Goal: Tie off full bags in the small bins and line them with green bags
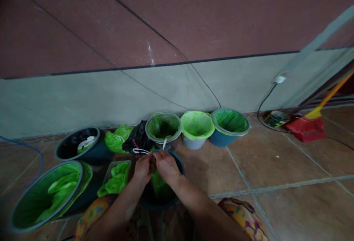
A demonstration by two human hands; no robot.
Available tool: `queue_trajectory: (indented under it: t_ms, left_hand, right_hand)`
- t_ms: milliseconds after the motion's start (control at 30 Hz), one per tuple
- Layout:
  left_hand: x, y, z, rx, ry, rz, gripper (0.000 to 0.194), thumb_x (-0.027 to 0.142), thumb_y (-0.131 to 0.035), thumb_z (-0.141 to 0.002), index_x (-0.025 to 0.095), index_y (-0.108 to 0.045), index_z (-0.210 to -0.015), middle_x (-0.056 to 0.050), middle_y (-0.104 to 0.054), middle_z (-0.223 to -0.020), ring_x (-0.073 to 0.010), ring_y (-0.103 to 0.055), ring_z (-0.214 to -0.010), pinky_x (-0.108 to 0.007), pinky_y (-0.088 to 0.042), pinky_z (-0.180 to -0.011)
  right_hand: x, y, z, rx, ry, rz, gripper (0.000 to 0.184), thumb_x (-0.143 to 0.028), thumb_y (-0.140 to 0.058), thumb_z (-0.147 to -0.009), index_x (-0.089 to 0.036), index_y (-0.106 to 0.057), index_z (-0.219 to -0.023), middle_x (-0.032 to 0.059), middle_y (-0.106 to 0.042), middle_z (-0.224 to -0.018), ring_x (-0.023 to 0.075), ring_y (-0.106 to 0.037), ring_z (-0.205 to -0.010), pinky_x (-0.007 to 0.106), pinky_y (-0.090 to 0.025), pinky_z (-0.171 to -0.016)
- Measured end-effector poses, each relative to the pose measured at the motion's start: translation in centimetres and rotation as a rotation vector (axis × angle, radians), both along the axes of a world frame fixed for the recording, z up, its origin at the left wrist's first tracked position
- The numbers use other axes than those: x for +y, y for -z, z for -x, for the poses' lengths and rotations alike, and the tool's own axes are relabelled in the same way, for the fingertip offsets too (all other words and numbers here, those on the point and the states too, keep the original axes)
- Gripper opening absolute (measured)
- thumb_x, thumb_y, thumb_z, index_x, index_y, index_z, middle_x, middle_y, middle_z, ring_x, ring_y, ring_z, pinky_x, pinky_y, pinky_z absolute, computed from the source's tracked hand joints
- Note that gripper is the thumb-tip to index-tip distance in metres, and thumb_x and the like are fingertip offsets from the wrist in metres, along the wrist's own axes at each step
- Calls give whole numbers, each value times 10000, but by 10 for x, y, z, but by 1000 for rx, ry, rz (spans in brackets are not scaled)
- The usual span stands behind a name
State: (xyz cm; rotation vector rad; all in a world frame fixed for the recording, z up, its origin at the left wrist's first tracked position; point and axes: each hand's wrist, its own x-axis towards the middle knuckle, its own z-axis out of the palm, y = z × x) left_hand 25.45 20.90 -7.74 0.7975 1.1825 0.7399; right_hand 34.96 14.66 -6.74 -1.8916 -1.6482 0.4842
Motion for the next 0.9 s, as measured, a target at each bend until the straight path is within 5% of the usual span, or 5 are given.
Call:
queue_trajectory:
  t_ms: [267,533,700,900]
  left_hand:
    - [-2,-1,-4,40,25,-217,294,402,-725,-633,170,-585,-747,64,-556,-538,-60,-438,-433,-193,-291,-432]
    - [10,-1,7,67,227,-275,444,179,-653,-534,199,-532,-961,71,-592,-602,-104,-550,-530,-217,-416,-536]
    - [11,-1,11,67,297,-201,374,184,-665,-529,195,-525,-876,46,-622,-648,-111,-568,-548,-249,-454,-573]
    - [10,8,12,250,415,-530,53,164,-616,-634,190,-571,-640,36,-595,-593,-104,-549,-574,-218,-407,-573]
  right_hand:
    - [2,8,-8,211,165,-6,277,-91,-453,-874,-182,-695,-972,94,-678,-1002,188,-627,-933,310,-473,-884]
    - [5,3,-31,830,95,315,75,-187,-581,-799,-177,-655,-796,1,-630,-770,134,-567,-745,246,-449,-645]
    - [-2,3,-39,1148,-41,422,115,-241,-715,-686,-164,-659,-751,-21,-601,-701,96,-535,-682,207,-431,-608]
    - [-7,9,-36,1314,81,376,259,-298,-823,-572,-164,-678,-740,-27,-592,-683,93,-531,-677,227,-449,-628]
